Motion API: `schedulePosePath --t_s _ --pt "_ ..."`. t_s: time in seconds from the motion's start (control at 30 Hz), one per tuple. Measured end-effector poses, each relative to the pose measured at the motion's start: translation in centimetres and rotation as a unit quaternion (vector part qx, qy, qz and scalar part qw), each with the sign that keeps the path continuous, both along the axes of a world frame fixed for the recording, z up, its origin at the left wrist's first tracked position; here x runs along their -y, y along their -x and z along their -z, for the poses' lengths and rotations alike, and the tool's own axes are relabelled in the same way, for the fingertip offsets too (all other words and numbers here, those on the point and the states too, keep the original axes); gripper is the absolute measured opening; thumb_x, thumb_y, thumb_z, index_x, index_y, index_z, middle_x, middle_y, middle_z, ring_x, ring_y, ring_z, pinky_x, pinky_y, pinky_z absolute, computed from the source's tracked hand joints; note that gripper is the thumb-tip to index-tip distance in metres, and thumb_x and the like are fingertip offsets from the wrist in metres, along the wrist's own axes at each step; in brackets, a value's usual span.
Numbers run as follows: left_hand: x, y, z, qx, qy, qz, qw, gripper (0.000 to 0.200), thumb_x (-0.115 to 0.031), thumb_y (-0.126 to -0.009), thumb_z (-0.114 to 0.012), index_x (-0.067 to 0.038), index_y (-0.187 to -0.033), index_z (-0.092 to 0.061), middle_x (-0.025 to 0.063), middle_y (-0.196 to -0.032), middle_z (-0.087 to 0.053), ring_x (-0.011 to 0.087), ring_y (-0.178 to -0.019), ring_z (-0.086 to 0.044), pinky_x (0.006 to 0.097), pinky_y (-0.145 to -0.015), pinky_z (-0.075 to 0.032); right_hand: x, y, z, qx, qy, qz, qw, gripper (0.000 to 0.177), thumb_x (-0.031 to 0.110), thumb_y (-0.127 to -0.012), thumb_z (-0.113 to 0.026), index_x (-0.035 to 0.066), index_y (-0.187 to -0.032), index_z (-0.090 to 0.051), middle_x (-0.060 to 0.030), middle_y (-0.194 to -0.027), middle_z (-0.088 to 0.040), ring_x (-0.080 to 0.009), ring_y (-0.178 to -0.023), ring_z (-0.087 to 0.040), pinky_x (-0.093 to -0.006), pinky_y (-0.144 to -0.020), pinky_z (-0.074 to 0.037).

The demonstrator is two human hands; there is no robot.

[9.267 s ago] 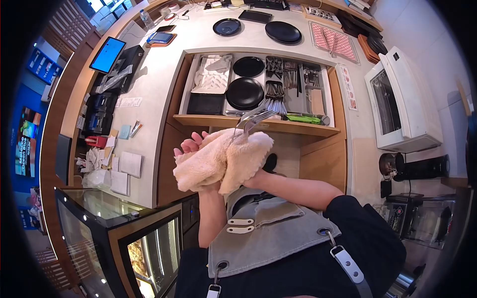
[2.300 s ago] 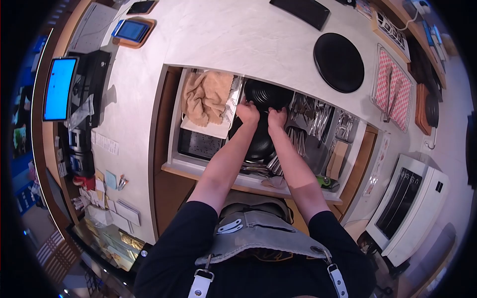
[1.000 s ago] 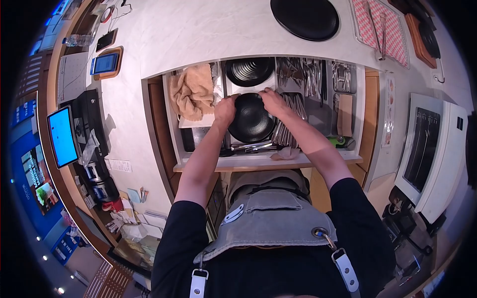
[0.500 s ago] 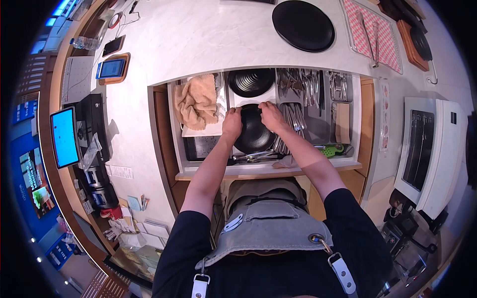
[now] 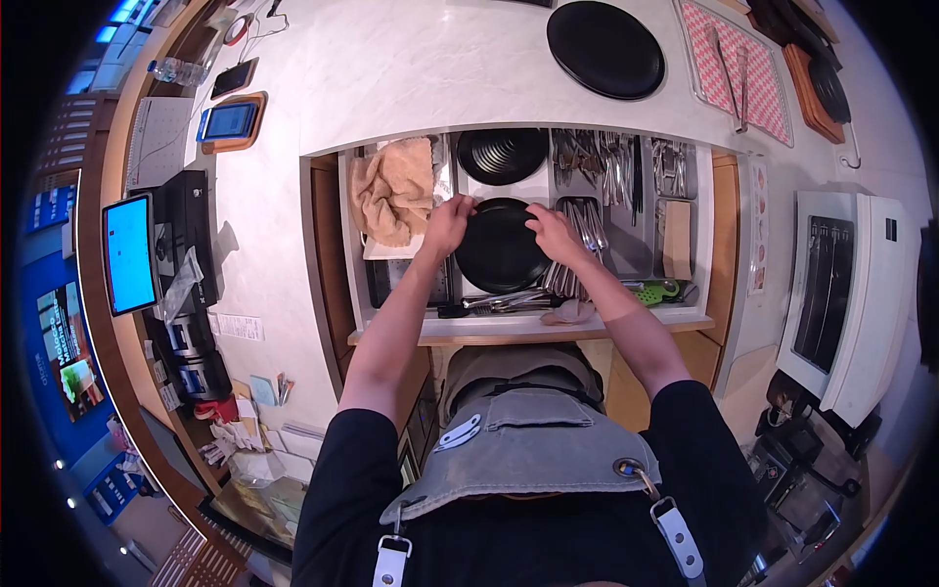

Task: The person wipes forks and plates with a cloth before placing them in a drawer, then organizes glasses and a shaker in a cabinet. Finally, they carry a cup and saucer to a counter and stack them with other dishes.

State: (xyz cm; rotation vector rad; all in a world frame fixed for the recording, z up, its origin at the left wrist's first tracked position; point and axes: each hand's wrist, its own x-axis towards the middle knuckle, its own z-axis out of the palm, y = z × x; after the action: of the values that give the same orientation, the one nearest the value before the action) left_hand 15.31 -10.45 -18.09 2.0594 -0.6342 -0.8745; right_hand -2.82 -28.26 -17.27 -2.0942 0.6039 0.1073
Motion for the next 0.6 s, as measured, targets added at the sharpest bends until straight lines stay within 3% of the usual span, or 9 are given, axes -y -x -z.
schedulePosePath --t_s 0.07,0.2,0.27,0.3,0.4,0.43,0.53,0.57,0.6 --pt "0.2 -1.1 -1.0 -0.036 -0.008 0.001 0.999 0.035 -0.029 -0.103 -0.052 0.002 -0.109 -0.068 0.0216 -0.097 -0.071 0.0329 -0.093 -0.069 0.0386 -0.086 -0.051 0.1 1.0 -1.3 0.043 -0.018 0.025 0.999 0.026 0.001 -0.091 -0.059 0.003 -0.117 -0.060 -0.0225 -0.111 -0.069 -0.0429 -0.104 -0.065 -0.0471 -0.084 -0.053" --pt "0.2 -1.3 2.9 0.113 -0.025 0.093 0.989 0.027 -0.012 -0.098 -0.052 0.002 -0.118 -0.064 0.0245 -0.101 -0.071 0.0397 -0.100 -0.068 0.0437 -0.089 -0.051 0.2 3.0 -5.1 0.121 0.057 0.075 0.988 0.022 0.001 -0.092 -0.060 0.003 -0.114 -0.060 -0.0222 -0.103 -0.069 -0.0453 -0.098 -0.064 -0.0457 -0.080 -0.053" --pt "0.8 -1.0 3.2 0.141 -0.082 0.169 0.972 0.039 0.000 -0.087 -0.056 0.000 -0.126 -0.059 0.0273 -0.110 -0.068 0.0428 -0.108 -0.064 0.0465 -0.093 -0.052 0.7 4.5 -6.9 0.123 0.055 0.123 0.983 0.021 0.002 -0.093 -0.061 0.003 -0.113 -0.060 -0.0231 -0.102 -0.068 -0.0467 -0.097 -0.062 -0.0439 -0.080 -0.053" --pt "0.8 -0.7 5.1 0.171 -0.089 0.193 0.962 0.043 0.001 -0.084 -0.058 0.000 -0.127 -0.058 0.0279 -0.113 -0.066 0.0432 -0.108 -0.064 0.0466 -0.094 -0.052 0.9 5.4 -7.2 0.107 0.055 0.170 0.978 0.017 0.007 -0.096 -0.062 0.003 -0.112 -0.060 -0.0203 -0.097 -0.069 -0.0383 -0.091 -0.068 -0.0396 -0.077 -0.053" --pt "1.9 0.1 5.3 0.213 -0.159 0.268 0.926 0.055 0.002 -0.077 -0.065 0.002 -0.131 -0.053 0.0260 -0.123 -0.060 0.0399 -0.116 -0.060 0.0453 -0.099 -0.051 2.6 8.7 -6.0 0.172 -0.037 0.259 0.950 0.018 0.012 -0.100 -0.061 0.001 -0.114 -0.060 -0.0132 -0.096 -0.071 -0.0222 -0.086 -0.070 -0.0350 -0.074 -0.053" --pt "2.1 0.3 5.1 0.257 -0.171 0.295 0.904 0.054 -0.002 -0.078 -0.067 0.003 -0.130 -0.054 0.0241 -0.124 -0.060 0.0370 -0.117 -0.060 0.0447 -0.099 -0.051 3.2 9.5 -6.9 0.200 -0.072 0.273 0.938 0.019 0.015 -0.103 -0.059 0.001 -0.115 -0.058 -0.0043 -0.094 -0.068 -0.0083 -0.083 -0.063 -0.0280 -0.068 -0.052" --pt "2.7 0.7 7.0 0.312 -0.218 0.321 0.867 0.046 -0.006 -0.083 -0.067 0.005 -0.126 -0.055 0.0202 -0.127 -0.058 0.0321 -0.119 -0.059 0.0428 -0.100 -0.051 5.4 11.1 -8.8 0.206 -0.274 0.369 0.864 0.018 0.014 -0.103 -0.058 0.002 -0.116 -0.058 -0.0008 -0.094 -0.066 -0.0054 -0.080 -0.062 -0.0223 -0.063 -0.049" --pt "2.6 0.8 8.6 0.319 -0.225 0.311 0.866 0.043 -0.005 -0.085 -0.065 0.004 -0.126 -0.055 0.0197 -0.127 -0.058 0.0327 -0.118 -0.060 0.0427 -0.099 -0.052 6.0 10.4 -9.3 0.261 -0.306 0.405 0.821 0.016 0.014 -0.102 -0.059 0.005 -0.116 -0.058 0.0008 -0.091 -0.063 -0.0040 -0.078 -0.061 -0.0195 -0.059 -0.049" --pt "2.7 0.8 9.7 0.326 -0.232 0.299 0.866 0.041 -0.005 -0.087 -0.062 0.004 -0.126 -0.055 0.0193 -0.127 -0.058 0.0334 -0.118 -0.060 0.0426 -0.098 -0.053 7.4 10.0 -9.6 0.272 -0.303 0.420 0.811 0.015 0.013 -0.102 -0.060 0.005 -0.115 -0.059 0.0004 -0.094 -0.065 -0.0047 -0.081 -0.063 -0.0195 -0.060 -0.049"
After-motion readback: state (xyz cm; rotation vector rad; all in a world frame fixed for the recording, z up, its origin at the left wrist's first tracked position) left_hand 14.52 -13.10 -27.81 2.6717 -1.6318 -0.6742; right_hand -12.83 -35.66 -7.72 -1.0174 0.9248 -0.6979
